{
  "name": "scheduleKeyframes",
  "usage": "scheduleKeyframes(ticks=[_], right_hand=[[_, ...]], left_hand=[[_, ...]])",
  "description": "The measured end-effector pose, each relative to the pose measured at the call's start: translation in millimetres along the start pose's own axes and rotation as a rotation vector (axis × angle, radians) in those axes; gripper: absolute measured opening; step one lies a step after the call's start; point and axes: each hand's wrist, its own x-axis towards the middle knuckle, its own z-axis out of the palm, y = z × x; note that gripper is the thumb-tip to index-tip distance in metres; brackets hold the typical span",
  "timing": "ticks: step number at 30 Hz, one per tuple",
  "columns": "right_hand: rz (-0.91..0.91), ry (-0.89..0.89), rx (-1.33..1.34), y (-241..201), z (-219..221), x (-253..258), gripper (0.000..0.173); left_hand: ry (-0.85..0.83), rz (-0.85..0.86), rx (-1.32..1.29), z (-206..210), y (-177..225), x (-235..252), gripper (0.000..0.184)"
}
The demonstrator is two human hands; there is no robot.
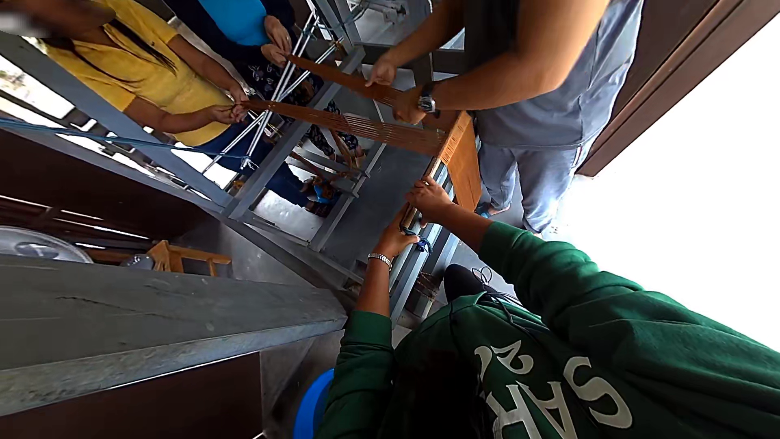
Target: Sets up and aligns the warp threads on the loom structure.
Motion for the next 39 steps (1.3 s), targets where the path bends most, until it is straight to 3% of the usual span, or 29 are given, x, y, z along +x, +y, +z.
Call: scheduleKeyframes(ticks=[12,28,39], right_hand=[[-0.006,0.067,-0.026,0,5,2,0.069],[0.016,-0.138,-0.021,-1,-8,5,0.073],[0.015,-0.138,-0.039,-3,-16,0,0.079]], left_hand=[[0.0,-0.013,0.042,-3,0,4,0.108],[-0.018,0.017,0.078,-5,1,3,0.111],[-0.019,0.028,0.113,-7,8,-3,0.111]])
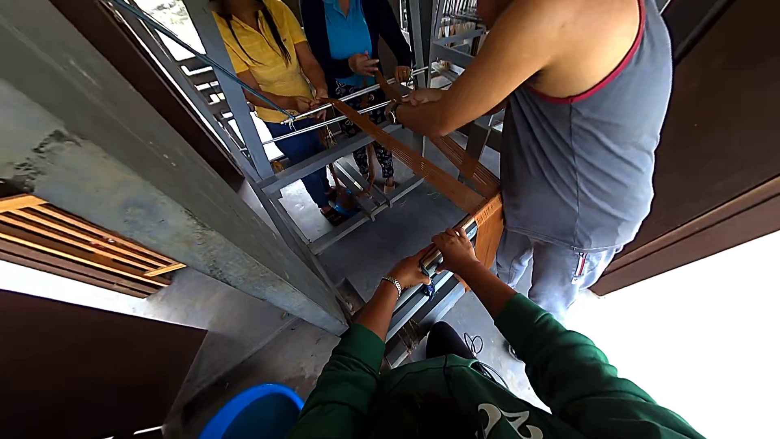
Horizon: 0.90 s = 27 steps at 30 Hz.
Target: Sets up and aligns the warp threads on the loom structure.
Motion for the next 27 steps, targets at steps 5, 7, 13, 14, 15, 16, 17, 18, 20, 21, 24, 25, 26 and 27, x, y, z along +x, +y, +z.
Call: scheduleKeyframes(ticks=[5,7,13,14,15,16,17,18,20,21,24,25,26,27], right_hand=[[0.004,-0.015,-0.016,-0.7,0.4,0.7,0.081],[0.004,-0.014,-0.018,-1.0,1.1,0.5,0.081],[0.009,-0.02,-0.029,-1.6,1.2,-0.8,0.08],[0.01,-0.017,-0.031,-1.3,1.4,-0.4,0.08],[0.012,-0.011,-0.032,-1.4,0.7,-0.1,0.079],[0.012,-0.011,-0.03,-1.9,0.4,-0.4,0.079],[0.013,-0.012,-0.029,-2.6,-0.1,-0.8,0.079],[0.012,-0.015,-0.03,-3.0,-0.8,-0.6,0.079],[0.012,-0.02,-0.027,-3.3,-0.3,-0.6,0.08],[0.012,-0.018,-0.022,-3.1,0.1,-0.5,0.08],[0.008,-0.009,0.003,-3.3,-0.6,-1.0,0.08],[0.008,-0.009,0.002,-3.4,-0.4,-1.2,0.08],[0.008,-0.011,0.001,-3.4,-0.5,-1.4,0.08],[0.009,-0.014,0.001,-3.2,-1.1,-1.3,0.081]], left_hand=[[-0.001,0.003,-0.009,1.2,-2.7,0.9,0.11],[-0.005,-0.001,-0.016,1.8,-3.6,0.9,0.111],[-0.017,-0.016,-0.017,1.6,-0.6,-1.9,0.111],[-0.015,-0.014,-0.02,1.6,-0.9,-1.4,0.111],[-0.013,-0.013,-0.02,0.8,-0.8,-1.3,0.111],[-0.015,-0.014,-0.019,0.1,0.1,-2.4,0.111],[-0.019,-0.015,-0.015,-0.8,1.0,-3.4,0.111],[-0.02,-0.014,-0.013,-1.5,1.3,-3.7,0.111],[-0.02,-0.014,-0.014,-0.9,0.4,-3.5,0.112],[-0.018,-0.012,-0.015,-0.6,-0.2,-3.1,0.112],[-0.017,-0.022,-0.005,-1.7,1.7,-5.5,0.111],[-0.02,-0.027,0.0,-1.6,2.0,-5.8,0.111],[-0.021,-0.03,0.001,-1.5,2.1,-5.5,0.111],[-0.021,-0.029,0.001,-1.5,2.2,-4.7,0.111]])
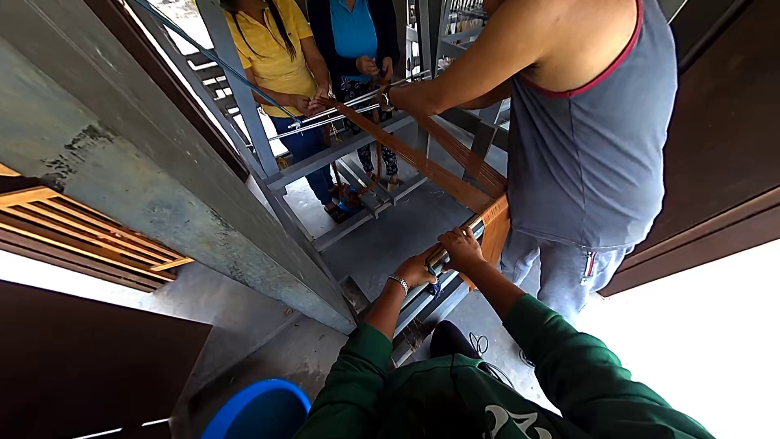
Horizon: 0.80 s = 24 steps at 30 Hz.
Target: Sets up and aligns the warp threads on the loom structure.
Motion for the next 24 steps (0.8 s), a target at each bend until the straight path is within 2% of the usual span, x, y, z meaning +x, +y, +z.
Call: scheduleKeyframes(ticks=[24], right_hand=[[0.013,-0.014,-0.007,-0.6,-0.5,1.3,0.081]], left_hand=[[-0.002,0.019,-0.012,0.8,-2.2,2.4,0.112]])
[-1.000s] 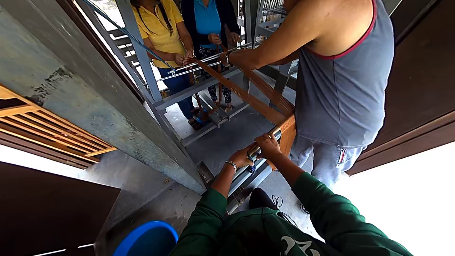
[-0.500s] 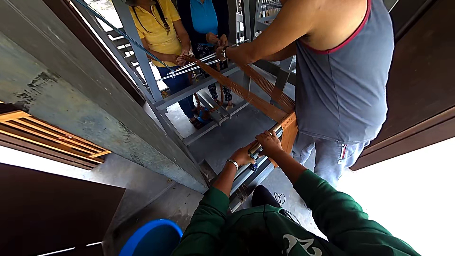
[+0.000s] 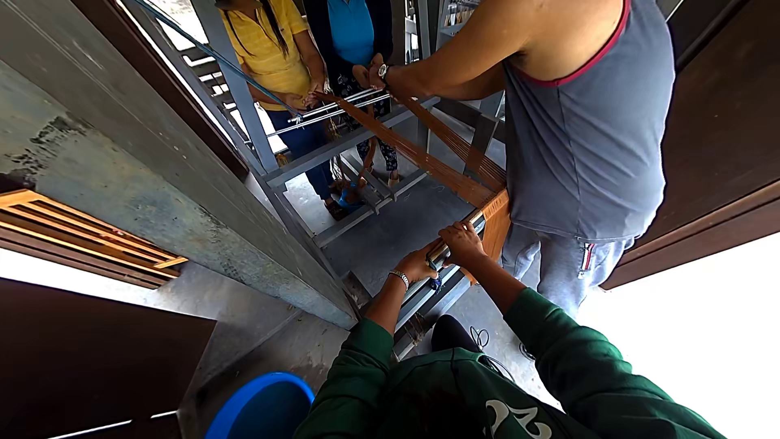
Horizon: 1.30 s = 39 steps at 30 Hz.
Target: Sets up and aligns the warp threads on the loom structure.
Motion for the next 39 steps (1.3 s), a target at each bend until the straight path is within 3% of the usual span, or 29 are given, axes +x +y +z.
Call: scheduleKeyframes(ticks=[39], right_hand=[[-0.02,0.02,-0.026,1.9,2.7,1.8,0.083]], left_hand=[[0.011,0.011,-0.039,2.2,-3.4,3.6,0.113]])
